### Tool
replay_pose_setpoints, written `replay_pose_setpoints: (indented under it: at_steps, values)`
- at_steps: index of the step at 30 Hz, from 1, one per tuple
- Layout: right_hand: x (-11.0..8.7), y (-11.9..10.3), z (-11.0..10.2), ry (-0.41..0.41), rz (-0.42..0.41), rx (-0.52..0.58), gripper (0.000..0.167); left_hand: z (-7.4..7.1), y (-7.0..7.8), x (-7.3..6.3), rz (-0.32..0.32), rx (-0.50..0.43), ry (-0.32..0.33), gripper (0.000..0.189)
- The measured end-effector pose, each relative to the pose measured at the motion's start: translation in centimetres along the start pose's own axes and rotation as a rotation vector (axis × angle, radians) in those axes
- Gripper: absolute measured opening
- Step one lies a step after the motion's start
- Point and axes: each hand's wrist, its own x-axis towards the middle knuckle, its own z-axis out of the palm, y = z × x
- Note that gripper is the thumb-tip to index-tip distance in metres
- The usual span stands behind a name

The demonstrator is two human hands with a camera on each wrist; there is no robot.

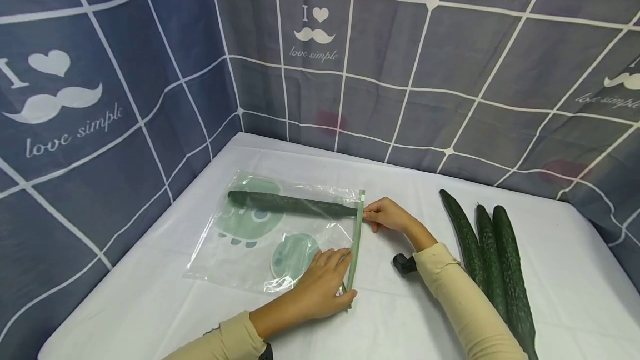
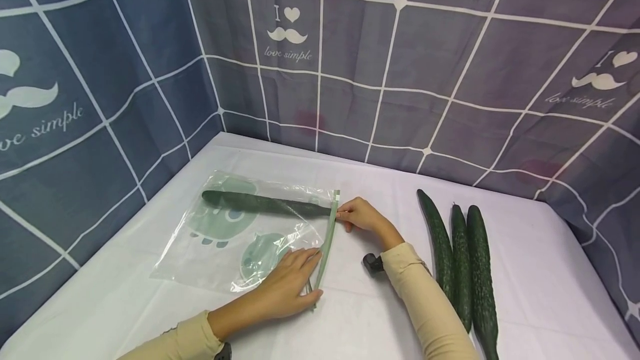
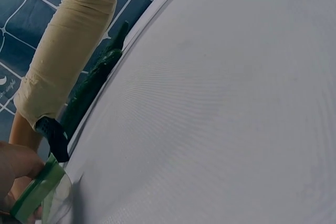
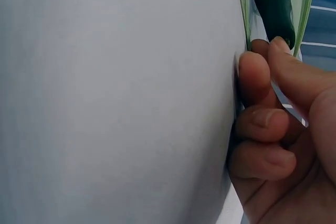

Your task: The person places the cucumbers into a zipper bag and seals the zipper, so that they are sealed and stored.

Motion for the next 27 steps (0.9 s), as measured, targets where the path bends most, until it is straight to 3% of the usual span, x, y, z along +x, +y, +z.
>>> replay_pose_setpoints:
  at_steps: [8,13,19,27]
  values:
    - [0.6,-0.2,0.5,0.082,0.074,-0.026,0.017,0.0,0.0,0.0,0.004,0.003,0.018,0.064]
    - [1.0,-0.7,0.8,0.138,0.117,-0.052,0.023,0.1,0.1,0.1,0.01,0.007,0.034,0.064]
    - [-0.3,-0.6,0.4,0.118,0.104,-0.058,0.013,0.1,0.6,0.3,0.012,-0.018,-0.007,0.066]
    - [-3.9,-1.0,0.1,0.052,0.161,-0.162,0.047,0.1,0.4,0.2,-0.007,-0.036,0.013,0.069]
